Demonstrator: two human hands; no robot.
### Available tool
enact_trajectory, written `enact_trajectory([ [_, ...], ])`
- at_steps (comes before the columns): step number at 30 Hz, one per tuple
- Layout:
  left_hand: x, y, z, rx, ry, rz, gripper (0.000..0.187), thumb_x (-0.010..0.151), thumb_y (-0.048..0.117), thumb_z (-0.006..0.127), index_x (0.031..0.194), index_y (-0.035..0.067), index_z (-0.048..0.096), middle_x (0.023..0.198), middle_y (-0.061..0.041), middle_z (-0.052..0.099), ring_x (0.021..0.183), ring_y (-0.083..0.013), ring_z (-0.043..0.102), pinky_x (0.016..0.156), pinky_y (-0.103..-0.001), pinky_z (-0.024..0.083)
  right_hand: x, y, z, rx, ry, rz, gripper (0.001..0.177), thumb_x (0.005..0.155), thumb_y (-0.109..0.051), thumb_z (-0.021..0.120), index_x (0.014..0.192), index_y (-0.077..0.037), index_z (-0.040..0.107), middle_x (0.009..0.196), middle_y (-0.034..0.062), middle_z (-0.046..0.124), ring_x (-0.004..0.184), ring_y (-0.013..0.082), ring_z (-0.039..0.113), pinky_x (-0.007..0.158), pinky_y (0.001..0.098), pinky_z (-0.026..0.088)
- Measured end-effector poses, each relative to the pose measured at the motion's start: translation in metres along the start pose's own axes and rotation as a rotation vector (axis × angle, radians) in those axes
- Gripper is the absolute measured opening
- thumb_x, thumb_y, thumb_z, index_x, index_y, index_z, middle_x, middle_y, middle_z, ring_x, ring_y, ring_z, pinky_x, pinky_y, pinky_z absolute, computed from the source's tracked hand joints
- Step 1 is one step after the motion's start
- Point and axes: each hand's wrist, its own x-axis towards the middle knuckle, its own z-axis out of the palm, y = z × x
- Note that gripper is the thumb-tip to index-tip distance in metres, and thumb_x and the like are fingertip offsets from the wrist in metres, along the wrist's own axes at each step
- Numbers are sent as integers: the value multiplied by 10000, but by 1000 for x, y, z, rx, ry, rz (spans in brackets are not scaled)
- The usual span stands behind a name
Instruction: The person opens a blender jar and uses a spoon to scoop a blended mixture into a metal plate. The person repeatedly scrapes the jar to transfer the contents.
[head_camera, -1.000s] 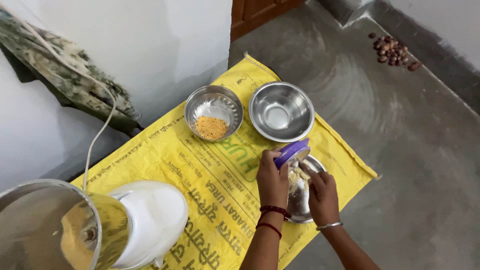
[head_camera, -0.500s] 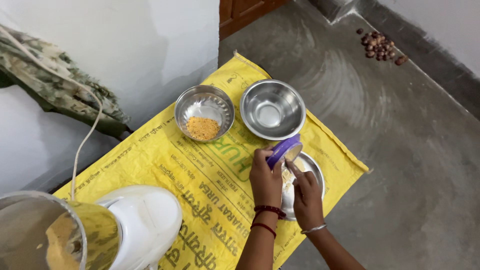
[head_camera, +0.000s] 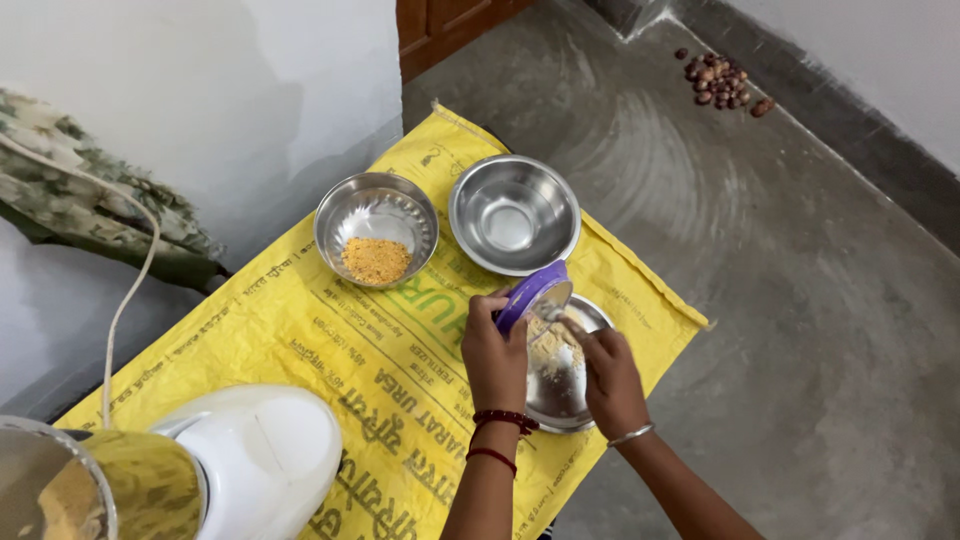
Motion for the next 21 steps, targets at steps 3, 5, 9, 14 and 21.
enact_trajectory([
  [3, 2, 6, 1, 10, 25, 45, 336, 831, -11, 760, 1033, 47, 498, 1213, -161, 705, 1116, -352, 690, 881, -426, 557, -5, -5, -4, 10, -87, -60, 609, 836, 89, 518, 1391, -139, 620, 979, 125, 551, 907, 292, 558, 830, 413, 487],
  [5, 0, 8, 3, -12, 39, 15, 324, 821, -6, 768, 1017, 49, 515, 1200, -153, 719, 1101, -340, 706, 879, -419, 565, -18, -5, -11, 23, -158, 24, 665, 815, 96, 508, 1409, -182, 619, 951, 115, 547, 873, 278, 560, 806, 394, 498],
  [9, -7, 7, 7, -40, 15, -11, 312, 827, -9, 761, 1013, 44, 517, 1201, -150, 722, 1091, -336, 713, 863, -410, 578, -28, -1, -20, 13, -60, 40, 620, 866, 90, 506, 1411, -182, 625, 927, 116, 536, 847, 266, 559, 798, 382, 495],
  [14, -16, 3, 9, -37, -24, 24, 308, 833, -23, 747, 1036, 42, 524, 1203, -144, 732, 1078, -320, 726, 857, -394, 591, -12, -3, -4, 126, -47, -38, 629, 876, 107, 496, 1439, -149, 605, 934, 126, 505, 848, 281, 521, 813, 395, 480],
  [21, -4, 5, 2, -19, -23, 14, 321, 811, -12, 777, 1009, 47, 532, 1213, -133, 731, 1069, -274, 744, 838, -352, 613, -26, -2, -10, 259, -238, 120, 746, 785, 135, 489, 1458, -180, 567, 967, 114, 510, 871, 256, 549, 839, 370, 523],
])
